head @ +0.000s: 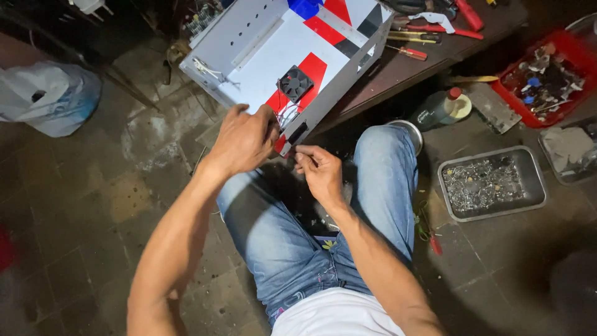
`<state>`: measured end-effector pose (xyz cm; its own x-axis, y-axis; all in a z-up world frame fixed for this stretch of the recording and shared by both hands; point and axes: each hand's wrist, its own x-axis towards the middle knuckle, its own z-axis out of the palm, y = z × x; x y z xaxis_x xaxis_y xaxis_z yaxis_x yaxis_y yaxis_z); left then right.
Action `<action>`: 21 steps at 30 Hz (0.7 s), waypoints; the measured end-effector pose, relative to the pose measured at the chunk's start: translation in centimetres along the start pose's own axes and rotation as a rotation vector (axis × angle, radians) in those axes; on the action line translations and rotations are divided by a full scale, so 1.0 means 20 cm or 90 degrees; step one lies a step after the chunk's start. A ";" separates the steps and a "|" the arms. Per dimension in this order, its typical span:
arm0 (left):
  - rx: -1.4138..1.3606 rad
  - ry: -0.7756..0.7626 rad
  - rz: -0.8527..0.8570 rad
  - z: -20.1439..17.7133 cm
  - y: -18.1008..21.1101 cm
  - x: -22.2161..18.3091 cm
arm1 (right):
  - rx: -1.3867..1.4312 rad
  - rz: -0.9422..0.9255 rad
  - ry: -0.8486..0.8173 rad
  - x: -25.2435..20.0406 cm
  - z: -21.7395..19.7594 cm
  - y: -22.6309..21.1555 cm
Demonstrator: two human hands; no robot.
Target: Installing a cooling fan into a metal electronic chassis and securing it with screws using a screwdriver.
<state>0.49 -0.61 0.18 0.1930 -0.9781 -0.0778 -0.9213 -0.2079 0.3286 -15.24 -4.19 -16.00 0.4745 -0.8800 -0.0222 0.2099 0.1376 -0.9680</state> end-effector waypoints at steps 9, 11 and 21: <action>-0.018 -0.209 -0.123 -0.10 0.05 0.14 | -0.167 -0.221 0.018 0.01 -0.01 -0.03; -0.055 -0.219 -0.127 -0.10 0.06 0.16 | -0.169 -0.214 0.020 0.01 0.00 -0.02; -0.116 -0.240 -0.106 -0.05 0.01 0.20 | -0.142 -0.194 0.045 0.00 0.05 -0.05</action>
<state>1.37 -4.67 0.85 0.1659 -0.8673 -0.4693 -0.8073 -0.3928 0.4404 -14.56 -3.91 -14.79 0.3570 -0.8955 0.2660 0.1373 -0.2313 -0.9631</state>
